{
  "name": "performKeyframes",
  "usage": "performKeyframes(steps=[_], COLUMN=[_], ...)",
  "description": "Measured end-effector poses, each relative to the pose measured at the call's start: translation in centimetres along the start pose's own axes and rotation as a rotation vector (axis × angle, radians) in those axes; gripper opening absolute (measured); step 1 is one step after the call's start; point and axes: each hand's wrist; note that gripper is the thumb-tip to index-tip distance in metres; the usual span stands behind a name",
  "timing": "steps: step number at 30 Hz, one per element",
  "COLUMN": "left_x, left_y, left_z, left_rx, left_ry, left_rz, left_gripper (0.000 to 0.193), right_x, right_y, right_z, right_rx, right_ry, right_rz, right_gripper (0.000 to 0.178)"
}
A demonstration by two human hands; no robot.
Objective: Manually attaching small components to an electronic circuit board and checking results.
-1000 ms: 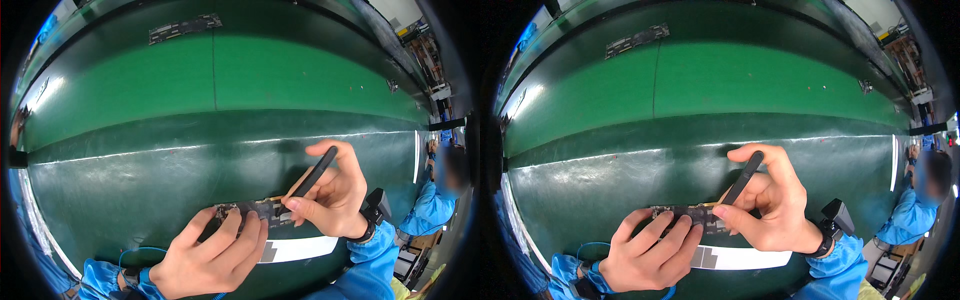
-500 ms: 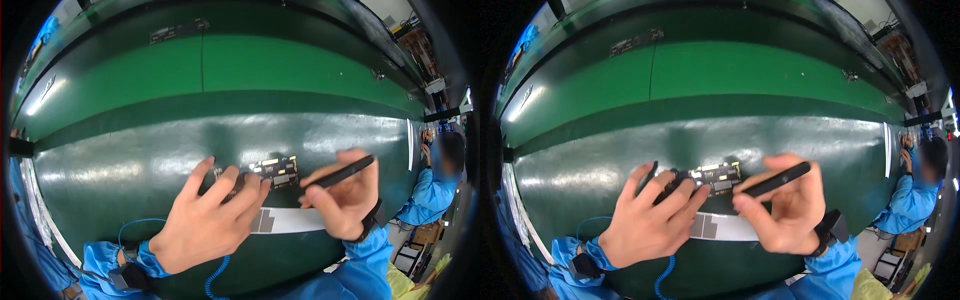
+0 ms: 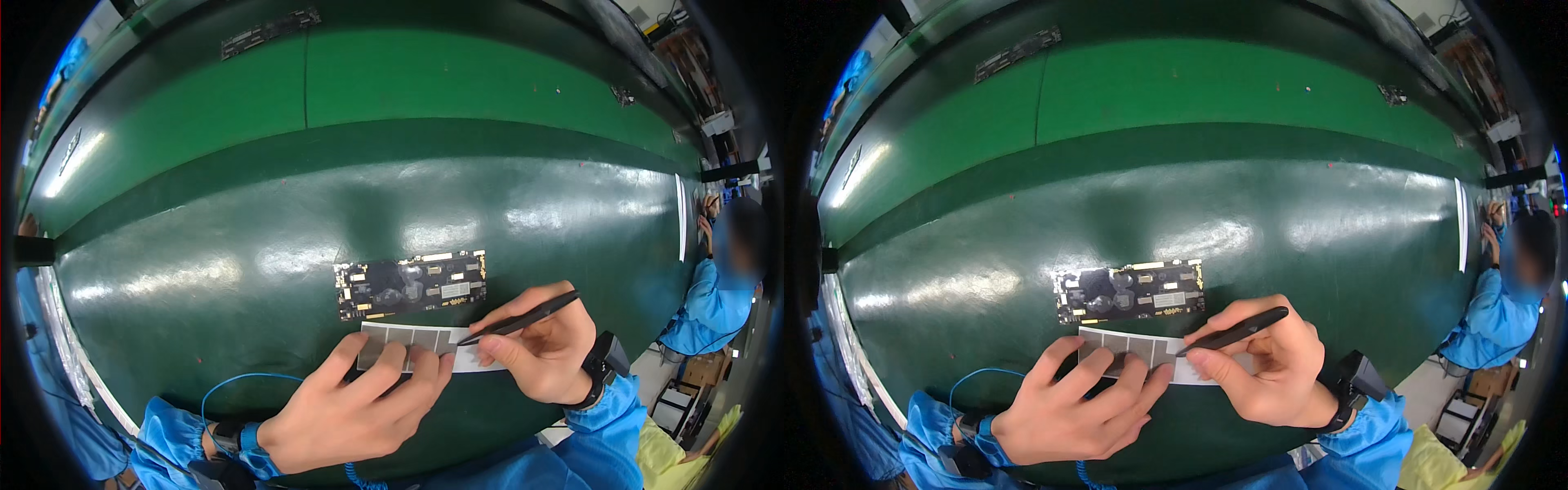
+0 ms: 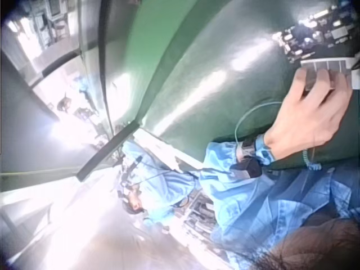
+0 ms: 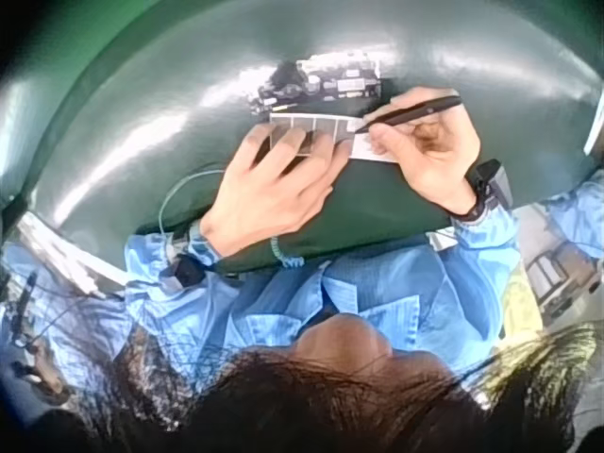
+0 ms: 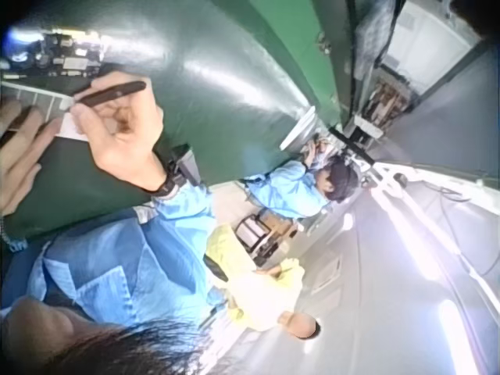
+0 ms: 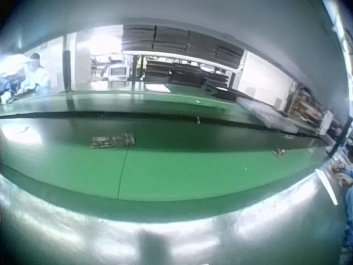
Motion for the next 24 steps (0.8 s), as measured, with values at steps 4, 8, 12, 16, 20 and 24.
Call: performKeyframes(steps=[4, 8, 12, 16, 20, 24], left_x=[0.2, 0.4, 0.4, 0.9, 1.2, 0.8], left_y=[-0.3, 0.0, -0.1, -1.2, -0.8, -2.3], left_z=[-0.3, -0.4, -0.9, -2.9, -4.4, -4.7], left_rx=[0.02, -0.005, 0.033, -0.025, 0.008, 0.054], left_ry=[-0.001, 0.003, 0.016, -0.071, -0.137, -0.148], left_rz=[-0.009, 0.018, 0.046, 0.164, 0.257, 0.192], left_gripper=[0.051, 0.05, 0.04, 0.031, 0.028, 0.027], right_x=[-0.4, -2.2, -6.5, -8.8, -8.5, -8.6], right_y=[0.1, 0.2, 2.9, 6.2, 5.5, 5.6], right_z=[-1.1, -1.8, -3.2, -2.2, -1.7, -2.3], right_rx=[-0.052, -0.098, 0.008, -0.035, 0.043, 0.085], right_ry=[0.168, 0.181, 0.162, 0.189, 0.209, 0.263], right_rz=[0.017, 0.049, -0.123, -0.262, -0.265, -0.271], right_gripper=[0.034, 0.036, 0.049, 0.051, 0.053, 0.049])
Point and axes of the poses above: each hand's wrist, its own x-axis away from the middle knuckle, its own y-axis out of the palm, z = x × y, and after that the axes turned 9 degrees about z, right-handed
